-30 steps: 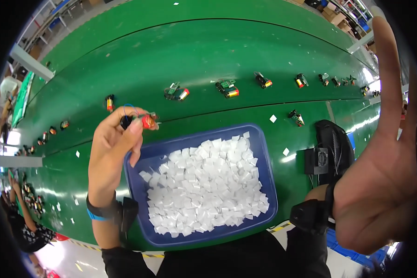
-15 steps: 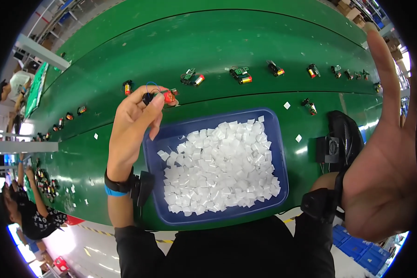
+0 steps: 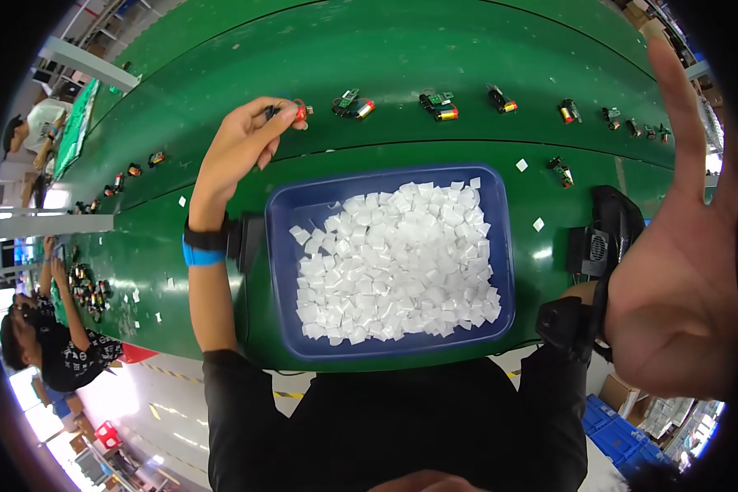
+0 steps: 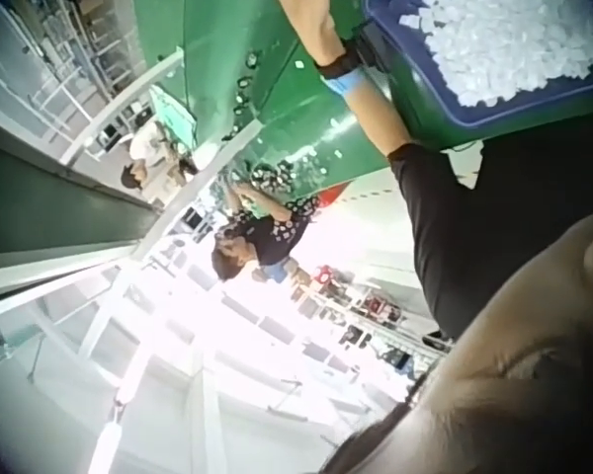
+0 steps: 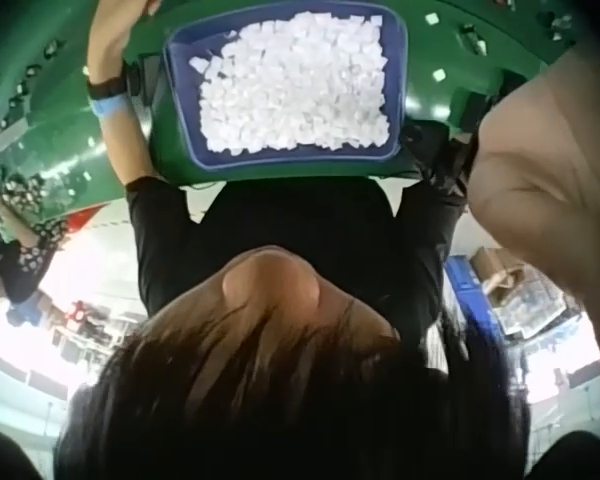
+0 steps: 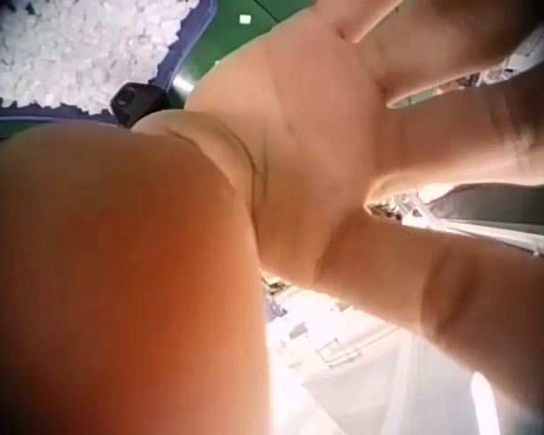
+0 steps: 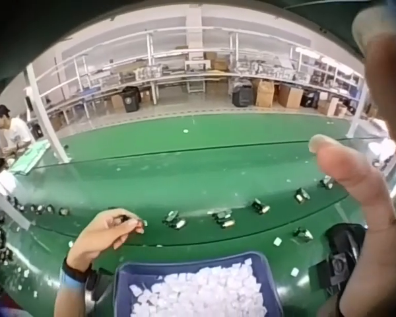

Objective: The person picks up a circuit board and a battery, attaches a white adhesive square to the battery, and fits the battery into the board. They then press the components together, activate a green light, and place the assembled unit onto the green table, repeating the process.

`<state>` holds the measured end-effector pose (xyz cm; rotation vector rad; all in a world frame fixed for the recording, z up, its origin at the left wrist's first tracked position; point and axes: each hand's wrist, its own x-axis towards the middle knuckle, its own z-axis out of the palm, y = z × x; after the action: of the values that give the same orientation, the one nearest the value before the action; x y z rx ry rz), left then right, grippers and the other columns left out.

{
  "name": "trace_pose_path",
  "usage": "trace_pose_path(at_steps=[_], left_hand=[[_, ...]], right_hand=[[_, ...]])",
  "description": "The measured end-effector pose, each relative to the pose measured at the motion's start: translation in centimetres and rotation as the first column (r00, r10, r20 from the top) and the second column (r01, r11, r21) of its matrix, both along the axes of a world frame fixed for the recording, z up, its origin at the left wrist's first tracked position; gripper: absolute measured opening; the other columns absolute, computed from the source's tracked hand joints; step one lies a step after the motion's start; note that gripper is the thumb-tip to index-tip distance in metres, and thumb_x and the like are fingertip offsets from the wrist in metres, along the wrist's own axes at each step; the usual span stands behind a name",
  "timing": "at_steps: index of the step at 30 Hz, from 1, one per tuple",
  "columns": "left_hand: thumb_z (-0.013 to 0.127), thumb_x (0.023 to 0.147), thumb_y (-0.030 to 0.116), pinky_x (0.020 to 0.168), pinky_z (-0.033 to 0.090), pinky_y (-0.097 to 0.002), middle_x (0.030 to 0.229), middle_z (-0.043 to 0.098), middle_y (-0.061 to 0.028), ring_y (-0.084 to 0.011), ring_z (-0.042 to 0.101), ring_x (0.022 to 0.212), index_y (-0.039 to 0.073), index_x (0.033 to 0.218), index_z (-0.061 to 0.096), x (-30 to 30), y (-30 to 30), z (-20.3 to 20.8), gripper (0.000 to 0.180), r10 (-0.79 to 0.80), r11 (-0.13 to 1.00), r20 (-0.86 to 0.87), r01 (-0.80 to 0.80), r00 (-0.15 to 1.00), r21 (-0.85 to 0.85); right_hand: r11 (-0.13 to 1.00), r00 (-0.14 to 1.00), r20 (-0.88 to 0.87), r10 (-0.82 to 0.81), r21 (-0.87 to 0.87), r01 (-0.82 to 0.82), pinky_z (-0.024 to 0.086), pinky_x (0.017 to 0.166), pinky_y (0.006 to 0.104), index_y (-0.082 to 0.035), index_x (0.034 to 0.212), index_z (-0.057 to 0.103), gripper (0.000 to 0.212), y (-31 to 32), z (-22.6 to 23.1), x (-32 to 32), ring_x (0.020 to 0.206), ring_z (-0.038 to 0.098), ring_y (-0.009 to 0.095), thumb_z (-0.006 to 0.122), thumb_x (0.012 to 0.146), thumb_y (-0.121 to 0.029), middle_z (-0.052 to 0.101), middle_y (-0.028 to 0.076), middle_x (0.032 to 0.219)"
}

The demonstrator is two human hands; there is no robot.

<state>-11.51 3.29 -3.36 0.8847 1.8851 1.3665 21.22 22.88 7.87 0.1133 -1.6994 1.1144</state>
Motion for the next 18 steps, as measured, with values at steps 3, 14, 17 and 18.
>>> trace_pose_path(at_steps=[3,14,17,18], left_hand=[[0.069,0.097,0.035,0.048,0.036,-0.0219,0.092,0.072,-0.0047,-0.0033,0.045,0.061,0.002,0.115,0.066,-2.9,1.3,-1.6,0.037,-0.029,0.993,-0.051,0.023,0.998,-0.118],[0.072,0.091,0.044,0.084,0.048,-0.0401,0.1,0.066,-0.0127,-0.0276,0.056,0.096,0.003,0.108,0.071,-8.7,3.3,-11.4,0.045,0.05,0.982,-0.919,-0.187,0.392,-0.027],[0.073,0.088,0.047,0.09,0.046,-0.0432,0.107,0.064,-0.0163,-0.0341,0.051,0.107,0.005,0.108,0.071,-6.9,5.5,-9.8,0.046,-0.015,0.997,-0.892,-0.062,0.451,-0.048],[0.074,0.087,0.048,0.094,0.045,-0.0448,0.11,0.063,-0.0181,-0.0373,0.049,0.113,0.006,0.109,0.071,-6.3,5.2,-9.2,0.047,-0.062,0.997,-0.874,-0.016,0.483,-0.08]], right_hand=[[1.0,1.0,-0.012,-0.007,-0.022,0.007,0.056,0.09,0.0551,-0.003,0.124,0.064,0.032,0.2,0.2,-0.4,0.119,0.06,0.038,0.059,0.097,-0.02,0.061,0.025,0.129],[0.995,0.997,-0.052,-0.052,-0.083,0.047,0.055,0.091,0.0558,-0.003,0.125,0.063,0.033,0.0,0.6,-0.2,0.12,0.059,0.038,0.057,0.098,-0.022,0.06,0.026,0.129],[0.997,0.995,-0.084,-0.055,-0.056,0.051,0.055,0.091,0.0559,-0.003,0.125,0.063,0.033,0.7,0.3,-0.1,0.12,0.059,0.038,0.057,0.098,-0.022,0.06,0.026,0.129],[0.997,0.995,-0.091,-0.039,-0.063,0.033,0.055,0.091,0.056,-0.003,0.125,0.063,0.033,0.5,0.2,0.2,0.12,0.059,0.038,0.057,0.098,-0.022,0.06,0.026,0.129]])
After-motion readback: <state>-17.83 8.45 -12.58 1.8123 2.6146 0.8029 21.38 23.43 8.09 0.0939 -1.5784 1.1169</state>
